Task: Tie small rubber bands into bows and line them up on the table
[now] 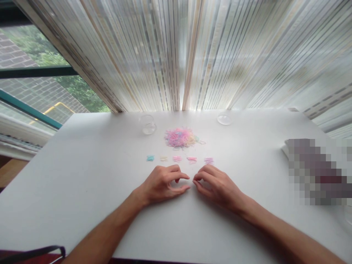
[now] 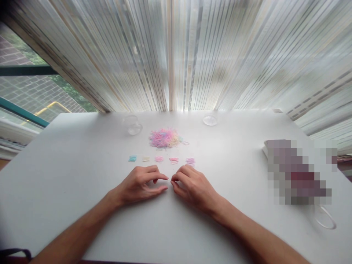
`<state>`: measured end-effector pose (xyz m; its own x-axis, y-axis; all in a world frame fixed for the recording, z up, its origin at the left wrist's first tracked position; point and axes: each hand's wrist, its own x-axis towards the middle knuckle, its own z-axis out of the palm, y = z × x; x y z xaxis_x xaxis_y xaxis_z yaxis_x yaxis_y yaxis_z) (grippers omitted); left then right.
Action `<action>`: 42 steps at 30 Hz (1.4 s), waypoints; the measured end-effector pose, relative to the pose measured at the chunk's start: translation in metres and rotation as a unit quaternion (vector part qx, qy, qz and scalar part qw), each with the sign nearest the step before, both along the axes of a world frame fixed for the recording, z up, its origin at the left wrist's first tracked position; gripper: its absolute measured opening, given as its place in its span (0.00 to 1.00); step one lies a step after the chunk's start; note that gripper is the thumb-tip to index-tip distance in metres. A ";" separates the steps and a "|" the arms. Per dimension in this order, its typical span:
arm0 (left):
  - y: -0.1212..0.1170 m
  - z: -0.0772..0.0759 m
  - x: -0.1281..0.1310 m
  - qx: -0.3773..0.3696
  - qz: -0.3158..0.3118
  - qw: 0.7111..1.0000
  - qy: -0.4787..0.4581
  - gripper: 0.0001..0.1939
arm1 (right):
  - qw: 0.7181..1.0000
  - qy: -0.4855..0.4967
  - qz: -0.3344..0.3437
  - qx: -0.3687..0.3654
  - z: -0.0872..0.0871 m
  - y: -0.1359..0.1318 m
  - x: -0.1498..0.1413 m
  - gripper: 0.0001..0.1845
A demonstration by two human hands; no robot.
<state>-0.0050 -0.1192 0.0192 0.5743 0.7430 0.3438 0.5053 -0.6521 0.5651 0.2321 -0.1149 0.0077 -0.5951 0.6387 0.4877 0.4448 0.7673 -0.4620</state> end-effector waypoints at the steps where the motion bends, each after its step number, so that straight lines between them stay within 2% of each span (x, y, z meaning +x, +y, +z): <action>1: 0.000 0.000 0.000 0.004 0.000 1.000 -0.001 0.07 | 1.000 0.001 0.001 0.000 0.000 0.000 0.000 0.06; 7: 0.001 0.000 0.000 0.019 -0.001 1.000 -0.012 0.05 | 1.000 0.007 0.015 -0.006 0.001 0.000 0.000 0.05; 16: 0.003 -0.003 -0.003 0.003 0.004 0.999 -0.038 0.06 | 1.000 0.004 0.020 -0.010 0.000 0.000 0.002 0.04; 28: 0.004 -0.002 -0.004 -0.007 0.003 0.998 -0.059 0.06 | 1.000 0.021 0.002 -0.002 0.002 0.000 0.000 0.05; 38: 0.004 0.002 -0.003 -0.017 0.001 0.998 -0.055 0.07 | 1.000 0.028 -0.001 0.009 0.002 0.000 -0.001 0.05; 42: 0.010 0.009 -0.017 -0.030 0.009 0.998 -0.045 0.06 | 1.000 0.024 -0.001 0.004 0.001 0.000 0.000 0.02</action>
